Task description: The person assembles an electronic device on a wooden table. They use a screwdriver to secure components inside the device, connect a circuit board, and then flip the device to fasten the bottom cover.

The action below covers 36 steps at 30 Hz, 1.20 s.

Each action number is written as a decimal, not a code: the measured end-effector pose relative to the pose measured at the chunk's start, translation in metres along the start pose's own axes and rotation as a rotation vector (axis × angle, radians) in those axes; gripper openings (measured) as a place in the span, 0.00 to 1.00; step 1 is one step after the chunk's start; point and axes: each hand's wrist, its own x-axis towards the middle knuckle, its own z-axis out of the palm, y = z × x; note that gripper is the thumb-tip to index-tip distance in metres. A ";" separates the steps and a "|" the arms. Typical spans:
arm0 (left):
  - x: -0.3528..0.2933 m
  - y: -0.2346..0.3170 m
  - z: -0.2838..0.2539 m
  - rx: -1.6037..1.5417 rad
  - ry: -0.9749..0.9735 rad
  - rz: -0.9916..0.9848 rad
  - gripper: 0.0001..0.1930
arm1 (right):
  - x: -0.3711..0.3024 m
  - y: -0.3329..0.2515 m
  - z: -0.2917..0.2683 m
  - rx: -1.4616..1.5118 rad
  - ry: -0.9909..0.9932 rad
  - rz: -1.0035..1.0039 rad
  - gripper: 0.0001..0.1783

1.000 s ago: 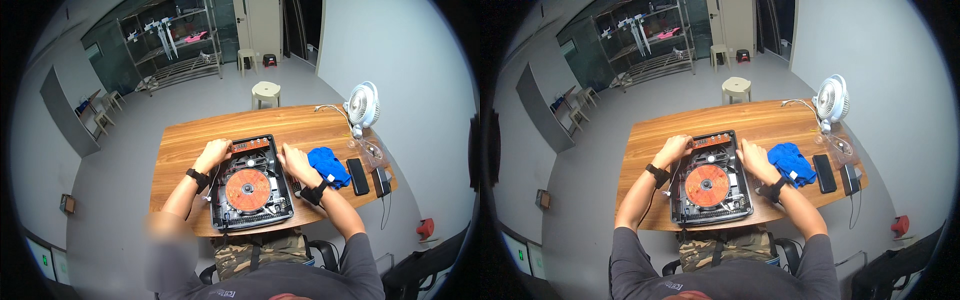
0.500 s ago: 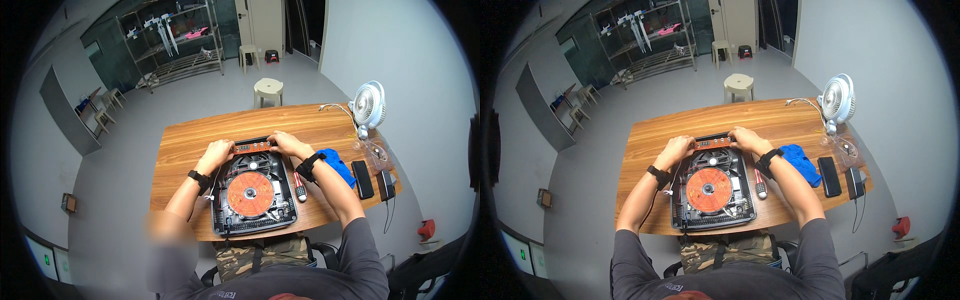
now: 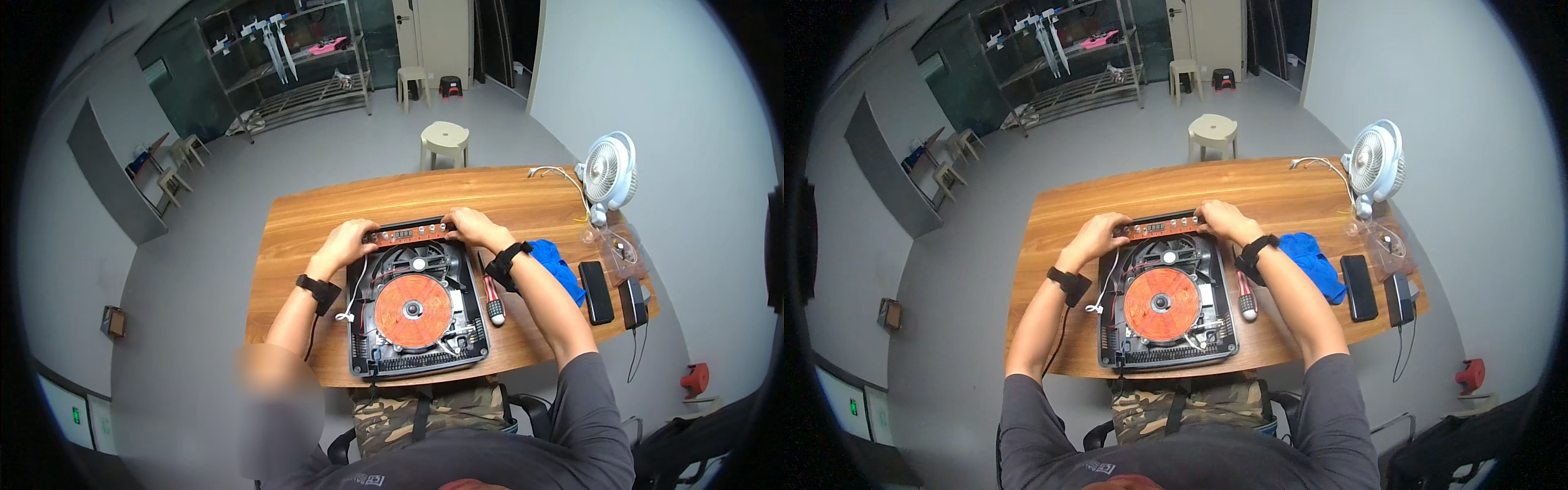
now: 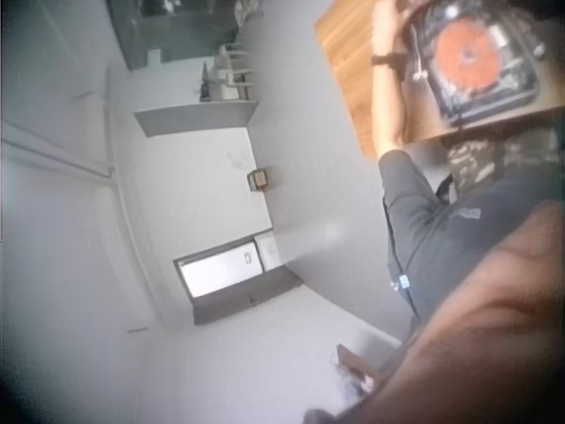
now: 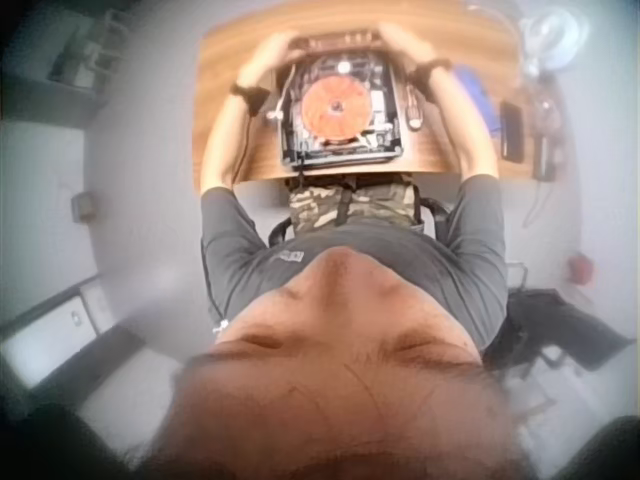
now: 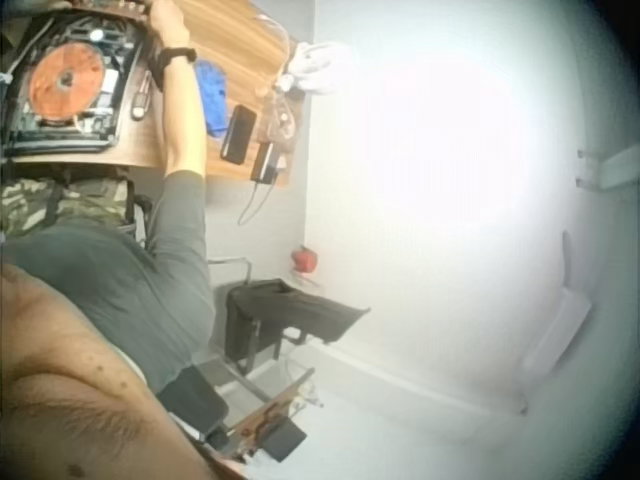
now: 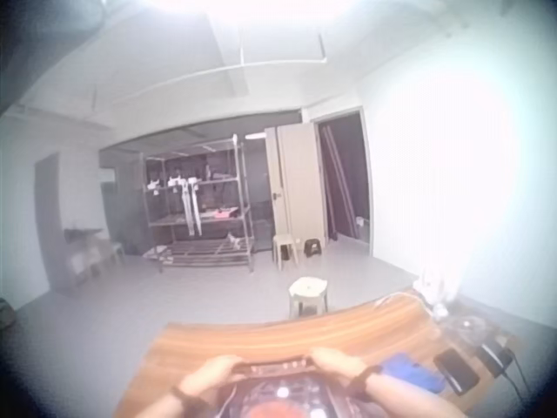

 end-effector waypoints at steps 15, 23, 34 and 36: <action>-0.019 -0.054 0.018 -0.165 0.005 -0.132 0.23 | 0.006 -0.006 -0.004 -0.022 -0.024 0.079 0.21; -0.018 -0.050 0.018 -0.205 0.032 -0.141 0.21 | 0.004 -0.004 -0.002 -0.043 -0.015 0.049 0.21; -0.019 -0.048 0.014 -0.225 0.015 -0.179 0.21 | 0.010 -0.004 -0.004 -0.049 -0.065 0.022 0.22; -0.019 -0.049 0.014 -0.222 0.028 -0.174 0.21 | 0.011 -0.005 -0.006 -0.047 -0.071 0.017 0.22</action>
